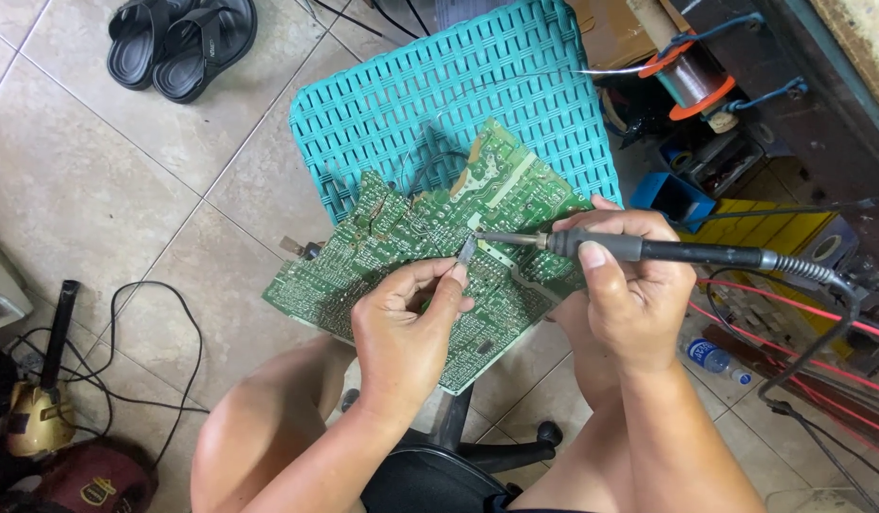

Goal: Soldering and desoldering electronic components on a circuit board while using a magnifying glass and pliers.

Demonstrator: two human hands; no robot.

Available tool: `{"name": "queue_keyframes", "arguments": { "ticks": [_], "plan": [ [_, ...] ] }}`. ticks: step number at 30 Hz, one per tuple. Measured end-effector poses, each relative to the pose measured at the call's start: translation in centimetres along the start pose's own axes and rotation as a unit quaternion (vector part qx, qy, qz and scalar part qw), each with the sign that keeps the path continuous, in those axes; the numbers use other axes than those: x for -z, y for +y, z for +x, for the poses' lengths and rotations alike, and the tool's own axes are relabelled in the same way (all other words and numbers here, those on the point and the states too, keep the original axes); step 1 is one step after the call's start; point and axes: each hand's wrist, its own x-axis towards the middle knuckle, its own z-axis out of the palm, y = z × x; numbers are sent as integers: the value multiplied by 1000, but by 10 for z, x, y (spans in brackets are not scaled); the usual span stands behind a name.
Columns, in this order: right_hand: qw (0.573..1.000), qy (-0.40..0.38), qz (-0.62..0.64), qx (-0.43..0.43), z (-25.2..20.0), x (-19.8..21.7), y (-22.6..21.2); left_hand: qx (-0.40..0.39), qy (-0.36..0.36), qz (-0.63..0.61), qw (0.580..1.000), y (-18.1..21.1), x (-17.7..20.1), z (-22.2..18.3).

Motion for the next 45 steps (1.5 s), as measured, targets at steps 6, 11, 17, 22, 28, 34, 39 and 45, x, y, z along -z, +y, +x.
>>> {"name": "queue_keyframes", "arguments": {
  "ticks": [6,11,17,22,28,34,39,45],
  "plan": [
    [1000,-2,-4,-2,0,1,0,21,3,-1,1000,5,-1,0],
    [1000,0,-6,-1,0,1,0,43,5,1,999,5,0,1],
    [1000,2,-4,-6,-1,1,-1,62,3,-21,998,4,-1,4],
    [1000,5,-4,-3,0,0,-2,49,-6,-23,999,2,0,4],
    [1000,2,2,-3,-1,1,-1,-25,-10,-50,998,-11,-1,4],
    [1000,0,-4,5,-2,2,2,-58,-6,-37,998,-10,-3,1],
    [1000,-2,6,-4,-3,3,2,33,7,-29,999,19,-10,-1],
    [999,1,33,-8,-4,3,4,88,9,-8,996,34,-15,4]
  ]
}}
